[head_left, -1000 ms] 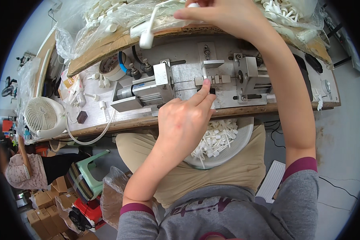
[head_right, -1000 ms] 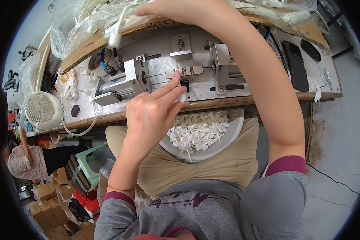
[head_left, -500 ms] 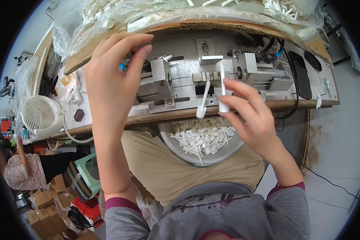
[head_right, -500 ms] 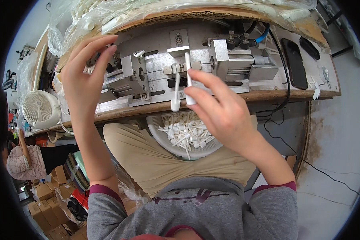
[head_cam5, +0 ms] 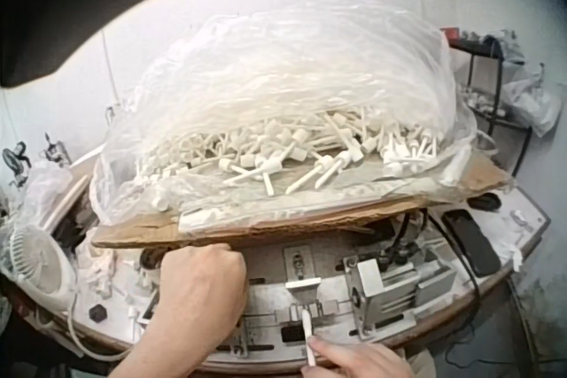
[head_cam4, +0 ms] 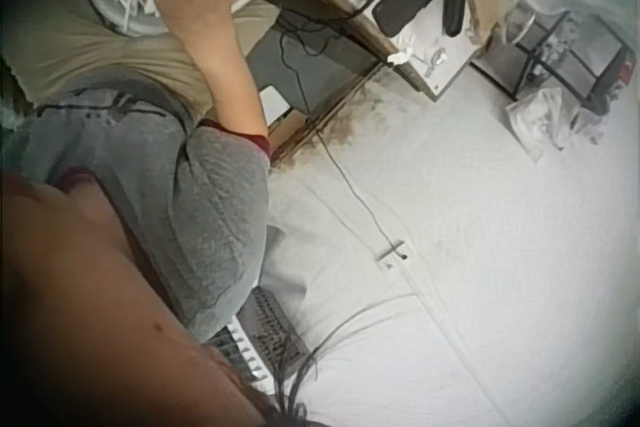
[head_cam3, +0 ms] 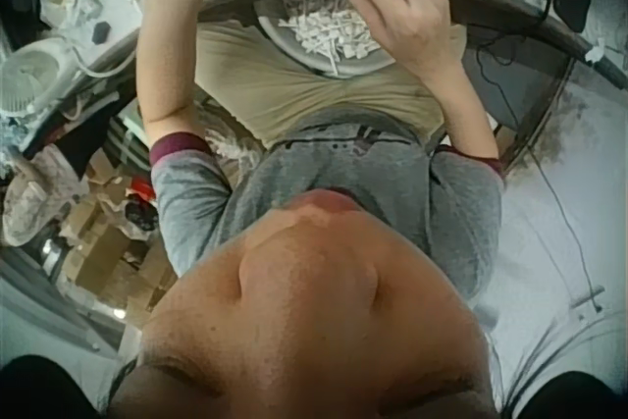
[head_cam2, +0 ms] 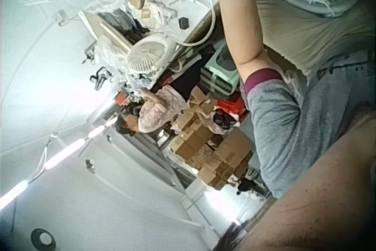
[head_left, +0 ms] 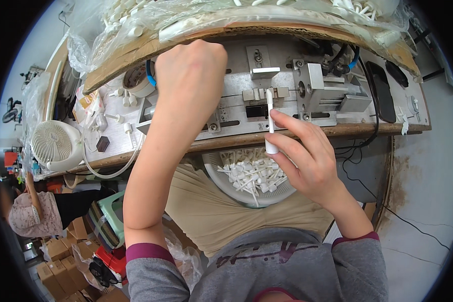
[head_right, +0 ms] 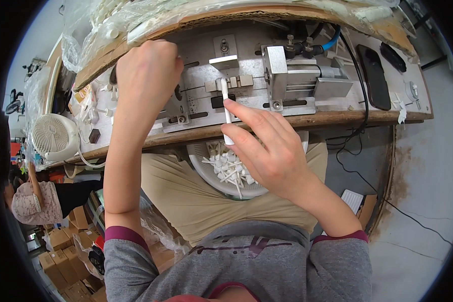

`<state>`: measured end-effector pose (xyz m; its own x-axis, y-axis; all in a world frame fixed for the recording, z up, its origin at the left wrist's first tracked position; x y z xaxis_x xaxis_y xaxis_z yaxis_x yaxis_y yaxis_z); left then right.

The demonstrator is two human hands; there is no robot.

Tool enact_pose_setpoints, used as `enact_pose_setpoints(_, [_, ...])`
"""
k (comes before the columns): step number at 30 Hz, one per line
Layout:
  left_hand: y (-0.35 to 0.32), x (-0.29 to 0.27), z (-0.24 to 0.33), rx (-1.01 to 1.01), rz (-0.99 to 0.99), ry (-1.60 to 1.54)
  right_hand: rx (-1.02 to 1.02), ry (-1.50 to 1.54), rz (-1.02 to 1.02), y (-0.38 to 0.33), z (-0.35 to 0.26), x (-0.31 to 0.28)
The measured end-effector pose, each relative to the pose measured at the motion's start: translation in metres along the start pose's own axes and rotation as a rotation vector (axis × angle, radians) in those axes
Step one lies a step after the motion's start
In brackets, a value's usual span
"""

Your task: Manually assemble small plastic white components using a specialized workbench fixture.

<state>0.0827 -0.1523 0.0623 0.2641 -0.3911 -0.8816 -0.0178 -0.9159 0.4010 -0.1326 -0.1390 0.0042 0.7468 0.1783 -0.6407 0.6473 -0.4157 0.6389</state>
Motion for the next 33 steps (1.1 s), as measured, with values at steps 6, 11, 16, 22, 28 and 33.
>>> enact_pose_setpoints(6, [-0.018,-0.036,0.0,-0.161,0.484,-0.575,-0.016,-0.106,-0.012,0.006,0.008,0.005])
enact_pose_setpoints(11, [-0.034,-0.052,0.009,-0.3,0.618,-1.21,0.017,-0.328,-0.247,0.025,0.003,0.009])
enact_pose_setpoints(16, [-0.058,-0.052,0.017,-0.5,0.41,-1.537,0.004,-0.352,-0.307,0.038,0.002,0.008])
enact_pose_setpoints(22, [-0.07,-0.05,0.021,-0.682,0.22,-2.011,-0.074,-0.265,-0.345,0.048,0.005,0.002])
enact_pose_setpoints(28, [-0.102,-0.03,0.016,-0.339,-0.253,-2.216,-0.069,-0.432,0.061,0.126,0.051,-0.063])
enact_pose_setpoints(33, [-0.103,-0.038,0.045,-0.538,-0.185,-2.028,-0.378,-0.677,-0.212,0.199,0.111,-0.067])
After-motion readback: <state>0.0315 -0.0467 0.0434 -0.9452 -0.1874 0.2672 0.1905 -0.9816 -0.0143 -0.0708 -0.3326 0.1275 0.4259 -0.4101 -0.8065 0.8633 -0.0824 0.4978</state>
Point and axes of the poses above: each hand's wrist, its own y-axis towards the middle knuckle, its own x-axis out of the palm, z = x × y, the point moved 2 cm from there along y, towards the middle knuckle, and after that the axes turned 2 degrees about y, right-handed, at the moved point
